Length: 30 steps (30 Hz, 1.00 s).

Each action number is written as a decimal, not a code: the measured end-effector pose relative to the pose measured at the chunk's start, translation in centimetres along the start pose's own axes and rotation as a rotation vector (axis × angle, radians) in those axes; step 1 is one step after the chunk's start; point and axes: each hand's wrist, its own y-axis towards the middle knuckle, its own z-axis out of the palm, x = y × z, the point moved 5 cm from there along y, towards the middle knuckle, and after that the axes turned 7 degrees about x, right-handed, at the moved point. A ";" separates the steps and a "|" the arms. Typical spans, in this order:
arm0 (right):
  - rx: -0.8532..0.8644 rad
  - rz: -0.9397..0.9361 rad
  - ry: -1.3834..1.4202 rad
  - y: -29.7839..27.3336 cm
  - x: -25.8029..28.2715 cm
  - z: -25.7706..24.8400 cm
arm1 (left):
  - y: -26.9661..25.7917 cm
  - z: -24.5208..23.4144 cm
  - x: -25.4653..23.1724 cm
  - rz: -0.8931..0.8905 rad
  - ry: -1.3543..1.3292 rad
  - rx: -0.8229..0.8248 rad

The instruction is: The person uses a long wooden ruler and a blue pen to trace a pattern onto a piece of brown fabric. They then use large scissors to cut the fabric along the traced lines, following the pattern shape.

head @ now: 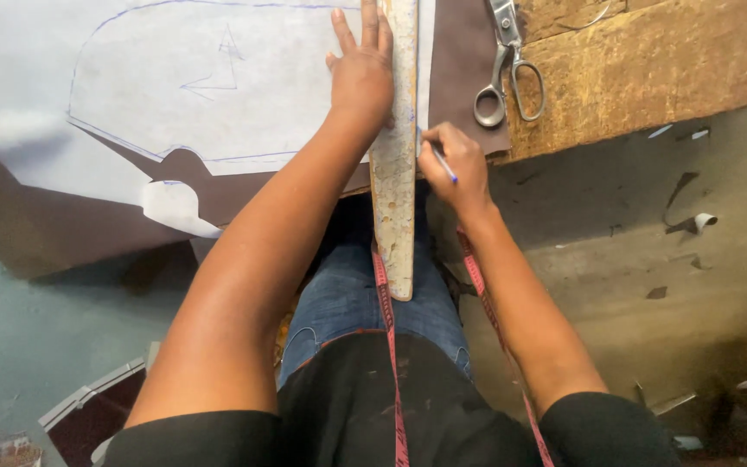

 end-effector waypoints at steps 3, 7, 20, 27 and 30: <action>0.104 0.166 0.035 0.0 -1.9 0.4 | -0.1 0.1 -0.1 -0.006 0.017 0.014; 0.058 0.095 -0.141 8.1 -6.1 0.6 | -0.4 -0.4 0.0 0.021 -0.063 -0.001; 0.048 0.232 0.098 -2.3 -1.7 1.2 | 2.4 3.2 -0.8 -0.066 0.030 -0.154; -0.025 0.047 -0.262 13.6 -8.4 0.6 | 1.6 2.1 -0.7 -0.025 -0.029 -0.163; -0.265 -0.052 -0.140 15.0 -7.0 -0.7 | 0.9 1.6 -0.5 -0.040 0.023 -0.049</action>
